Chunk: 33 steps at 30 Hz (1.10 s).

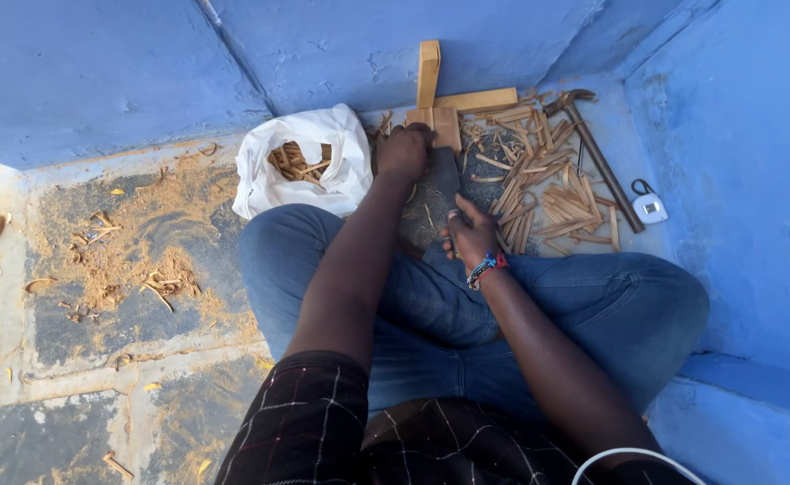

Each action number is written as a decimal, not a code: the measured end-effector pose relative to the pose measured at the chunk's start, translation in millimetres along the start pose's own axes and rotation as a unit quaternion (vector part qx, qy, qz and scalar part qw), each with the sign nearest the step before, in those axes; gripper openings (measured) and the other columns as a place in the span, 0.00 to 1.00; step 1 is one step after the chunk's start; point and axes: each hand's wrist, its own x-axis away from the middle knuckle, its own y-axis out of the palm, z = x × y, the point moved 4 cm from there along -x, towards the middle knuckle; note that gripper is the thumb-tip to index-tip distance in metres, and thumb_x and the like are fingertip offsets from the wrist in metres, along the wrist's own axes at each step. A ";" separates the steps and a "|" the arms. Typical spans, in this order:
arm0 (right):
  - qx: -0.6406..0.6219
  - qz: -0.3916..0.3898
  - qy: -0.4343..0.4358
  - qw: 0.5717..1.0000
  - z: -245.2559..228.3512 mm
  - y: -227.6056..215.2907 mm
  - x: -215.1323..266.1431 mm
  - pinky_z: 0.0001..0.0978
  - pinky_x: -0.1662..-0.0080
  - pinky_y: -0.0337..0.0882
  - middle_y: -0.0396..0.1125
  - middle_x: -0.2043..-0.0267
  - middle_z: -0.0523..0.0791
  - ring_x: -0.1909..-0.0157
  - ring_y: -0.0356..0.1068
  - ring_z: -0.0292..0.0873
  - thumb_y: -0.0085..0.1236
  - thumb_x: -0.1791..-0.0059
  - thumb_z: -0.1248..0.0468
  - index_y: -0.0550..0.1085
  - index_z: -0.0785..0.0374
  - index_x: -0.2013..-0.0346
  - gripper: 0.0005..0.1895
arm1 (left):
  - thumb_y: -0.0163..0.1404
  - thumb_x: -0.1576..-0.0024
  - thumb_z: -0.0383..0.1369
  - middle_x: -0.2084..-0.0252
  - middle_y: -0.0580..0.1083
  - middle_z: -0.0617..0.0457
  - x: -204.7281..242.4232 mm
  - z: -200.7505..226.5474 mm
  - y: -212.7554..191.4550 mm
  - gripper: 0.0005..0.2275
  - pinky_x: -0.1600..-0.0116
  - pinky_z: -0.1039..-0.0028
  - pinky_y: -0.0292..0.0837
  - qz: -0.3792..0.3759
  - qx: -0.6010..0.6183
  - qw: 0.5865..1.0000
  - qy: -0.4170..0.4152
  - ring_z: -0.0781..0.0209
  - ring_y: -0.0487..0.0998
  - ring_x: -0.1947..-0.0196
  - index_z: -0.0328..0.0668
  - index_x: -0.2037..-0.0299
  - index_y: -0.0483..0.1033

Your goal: The person uses a hand scraper to smooth and shape various pieces of wood while sitting on the floor. They handle a cross-shaped wooden structure and individual wooden strips, placing some strips into a white bag.

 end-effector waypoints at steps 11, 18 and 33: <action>0.000 0.024 0.073 0.997 -5.5 6.2 -2.0 0.28 0.79 0.63 0.68 0.72 0.43 0.81 0.61 0.33 0.51 0.45 0.61 0.66 0.49 0.31 0.26 | 0.41 0.38 0.34 0.35 0.65 0.54 16.9 22.2 6.6 0.19 0.41 0.53 0.66 -0.025 -0.095 0.995 0.024 0.49 0.66 0.38 0.48 0.35 0.69; -0.007 0.036 0.064 0.997 -5.8 12.3 -10.4 0.29 0.79 0.62 0.68 0.73 0.43 0.81 0.61 0.33 0.52 0.46 0.62 0.68 0.47 0.32 0.25 | 0.39 0.36 0.34 0.34 0.62 0.55 17.3 26.3 4.8 0.19 0.41 0.55 0.66 -0.046 -0.081 0.996 0.017 0.51 0.64 0.37 0.47 0.36 0.69; -0.032 0.043 0.008 0.999 -9.7 28.3 -85.8 0.31 0.81 0.62 0.67 0.75 0.44 0.83 0.61 0.36 0.52 0.46 0.62 0.71 0.52 0.35 0.23 | 0.42 0.41 0.32 0.31 0.64 0.48 -15.4 4.2 46.7 0.21 0.34 0.57 0.63 0.038 -0.076 0.994 0.066 0.47 0.63 0.32 0.38 0.37 0.70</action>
